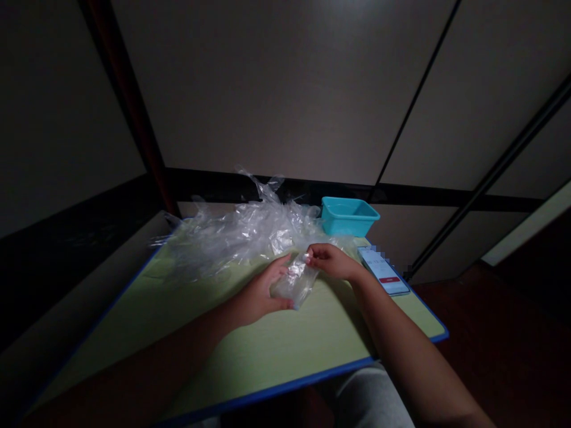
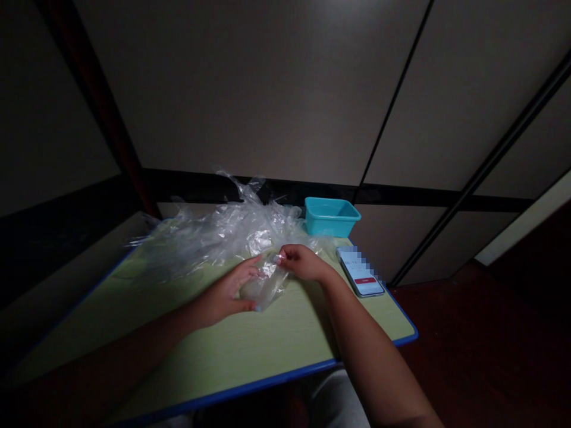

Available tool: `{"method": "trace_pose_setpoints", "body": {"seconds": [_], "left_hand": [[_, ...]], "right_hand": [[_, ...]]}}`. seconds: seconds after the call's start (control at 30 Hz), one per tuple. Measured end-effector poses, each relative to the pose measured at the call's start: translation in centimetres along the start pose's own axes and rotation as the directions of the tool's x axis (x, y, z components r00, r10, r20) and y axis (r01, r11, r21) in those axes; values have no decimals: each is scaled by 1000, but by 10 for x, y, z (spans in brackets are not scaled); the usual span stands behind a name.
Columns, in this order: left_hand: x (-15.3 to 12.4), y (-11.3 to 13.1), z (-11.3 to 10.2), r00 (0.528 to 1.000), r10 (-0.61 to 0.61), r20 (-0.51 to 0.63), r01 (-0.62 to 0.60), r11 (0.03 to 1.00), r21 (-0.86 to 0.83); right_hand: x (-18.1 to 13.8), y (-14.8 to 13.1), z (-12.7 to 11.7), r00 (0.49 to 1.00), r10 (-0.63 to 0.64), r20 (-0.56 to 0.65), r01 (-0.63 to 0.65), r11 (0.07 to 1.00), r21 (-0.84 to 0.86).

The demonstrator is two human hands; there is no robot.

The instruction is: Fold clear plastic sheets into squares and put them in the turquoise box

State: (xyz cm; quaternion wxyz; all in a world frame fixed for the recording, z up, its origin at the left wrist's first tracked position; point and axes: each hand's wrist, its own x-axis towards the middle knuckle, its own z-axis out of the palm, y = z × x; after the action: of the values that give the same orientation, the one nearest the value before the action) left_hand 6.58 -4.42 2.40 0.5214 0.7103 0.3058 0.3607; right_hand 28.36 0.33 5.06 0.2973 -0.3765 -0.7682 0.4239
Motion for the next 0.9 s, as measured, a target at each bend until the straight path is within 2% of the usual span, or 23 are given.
{"method": "trace_pose_setpoints", "body": {"seconds": [0.07,0.17,0.37,0.57,0.9], "left_hand": [[2,-1,1,998,-47,33,52,981,-189],[4,-2,2,993,-86,78,105,952,-289],[1,-3,4,986,-87,141,122,957,-264],[-1,0,6,984,-93,153,128,962,-240],[3,-2,4,983,-132,131,160,958,-236]], "right_hand": [[0,-2,1,1000,-3,4,3,999,42],[-1,-4,2,1000,14,9,-15,998,66],[-1,-2,1,1000,9,11,-10,996,87],[0,1,0,1000,-9,10,9,998,55],[6,9,7,998,49,40,-48,998,-33]]}}
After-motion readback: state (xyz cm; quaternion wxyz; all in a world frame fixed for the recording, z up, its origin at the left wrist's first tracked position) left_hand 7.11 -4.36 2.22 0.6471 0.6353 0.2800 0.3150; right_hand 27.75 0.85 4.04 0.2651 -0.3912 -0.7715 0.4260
